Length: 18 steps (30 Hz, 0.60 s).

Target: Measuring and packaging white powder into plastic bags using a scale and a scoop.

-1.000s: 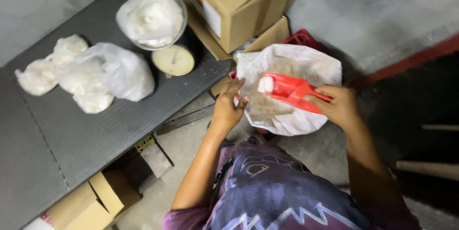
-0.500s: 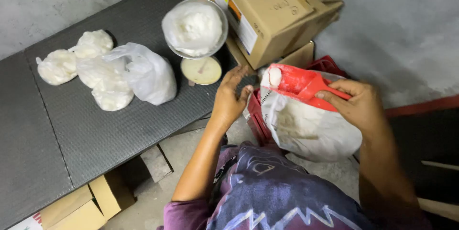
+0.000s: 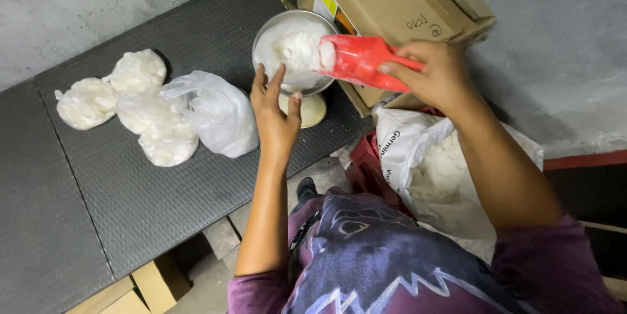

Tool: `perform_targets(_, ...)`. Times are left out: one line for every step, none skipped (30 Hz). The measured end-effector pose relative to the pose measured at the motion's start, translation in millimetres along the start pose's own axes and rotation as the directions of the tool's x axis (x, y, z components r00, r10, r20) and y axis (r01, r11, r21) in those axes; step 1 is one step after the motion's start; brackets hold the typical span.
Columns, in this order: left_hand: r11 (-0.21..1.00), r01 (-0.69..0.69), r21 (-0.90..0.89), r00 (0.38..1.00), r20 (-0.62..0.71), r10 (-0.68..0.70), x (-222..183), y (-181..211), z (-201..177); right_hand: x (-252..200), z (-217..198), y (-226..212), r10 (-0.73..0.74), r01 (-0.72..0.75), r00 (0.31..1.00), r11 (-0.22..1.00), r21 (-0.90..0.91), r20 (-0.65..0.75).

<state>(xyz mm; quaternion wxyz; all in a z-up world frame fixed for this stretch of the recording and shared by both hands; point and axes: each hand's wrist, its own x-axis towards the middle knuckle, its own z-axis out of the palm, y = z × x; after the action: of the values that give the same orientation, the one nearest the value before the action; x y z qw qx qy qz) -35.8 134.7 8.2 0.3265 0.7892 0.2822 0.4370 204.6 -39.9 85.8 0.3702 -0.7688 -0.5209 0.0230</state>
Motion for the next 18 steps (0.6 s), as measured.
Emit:
perform_targets(1.0,0.002,-0.004,1.0,0.0,-0.002,6.5,-4.9,-0.8,9.7,5.1,-3.7,0.001,-0.001,1.0,1.0,-0.004,0.001)
perform_targets(1.0,-0.003,0.001,1.0,0.005,0.003,12.7,-9.8,-1.6,19.2,10.3,-7.3,-0.014,0.014,1.0,0.998,-0.059,-0.003)
perform_targets(1.0,-0.005,0.008,1.0,0.01,0.005,17.6,-14.8,-2.5,28.0,16.1,-10.5,-0.031,0.03,1.0,0.993,-0.113,-0.003)
perform_targets(1.0,-0.001,0.005,1.0,0.01,0.0,21.1,-21.2,1.0,34.0,21.1,-11.3,-0.029,0.029,1.0,0.993,-0.116,0.001)
perform_targets(0.999,0.004,0.033,0.999,0.037,-0.005,25.5,-27.9,3.9,41.3,26.3,-12.7,-0.041,0.041,0.999,0.988,-0.148,0.005)
perform_targets(0.998,0.007,0.061,0.998,0.064,-0.011,29.9,-34.2,6.5,48.6,31.3,-14.4,-0.053,0.054,0.999,0.982,-0.18,0.01)
perform_targets(0.998,0.01,0.059,0.998,0.06,-0.013,32.3,-39.6,8.9,55.0,35.0,-15.7,-0.057,0.058,0.998,0.981,-0.183,0.013)
perform_targets(0.997,0.028,0.075,0.995,0.09,-0.035,34.8,-44.7,11.5,61.4,38.3,-16.8,-0.159,0.159,0.987,0.951,-0.265,0.024)
perform_targets(0.995,0.045,0.091,0.991,0.122,-0.056,36.9,-49.7,15.3,66.8,41.2,-16.9,-0.256,0.255,0.966,0.904,-0.344,0.043)
perform_targets(0.995,0.047,0.088,0.991,0.12,-0.057,37.1,-55.1,17.6,70.8,42.9,-23.7,-0.257,0.257,0.965,0.902,-0.347,0.046)
perform_targets(0.995,0.052,0.091,0.989,0.135,-0.064,37.5,-60.2,20.2,74.4,44.0,-30.5,-0.298,0.316,0.948,0.86,-0.4,0.107)
perform_targets(0.994,0.058,0.093,0.986,0.151,-0.071,38.1,-65.1,23.3,78.3,45.0,-37.0,-0.334,0.375,0.927,0.812,-0.447,0.171)
perform_targets(0.994,0.058,0.09,0.986,0.154,-0.071,38.7,-64.6,21.5,81.5,46.7,-41.4,-0.331,0.372,0.928,0.812,-0.45,0.172)
perform_targets(0.995,0.076,0.059,0.983,0.163,-0.084,39.3,-64.2,20.1,84.9,48.2,-45.4,-0.335,0.404,0.915,0.757,-0.513,0.226)
perform_targets(0.995,0.093,0.028,0.98,0.175,-0.097,38.9,-63.6,18.6,86.8,49.8,-49.4,-0.331,0.433,0.901,0.697,-0.571,0.279)
perform_targets(0.995,0.094,0.024,0.979,0.181,-0.097,39.2,-61.9,16.0,89.3,52.4,-56.9,-0.325,0.429,0.903,0.698,-0.573,0.28)
perform_targets(0.995,0.095,-0.003,0.978,0.187,-0.093,39.4,-60.2,13.7,92.0,55.0,-64.0,-0.324,0.463,0.887,0.633,-0.621,0.331)
perform_targets(0.995,0.097,-0.03,0.977,0.193,-0.089,39.6,-58.5,11.4,94.7,57.6,-71.0,-0.317,0.495,0.869,0.563,-0.662,0.381)
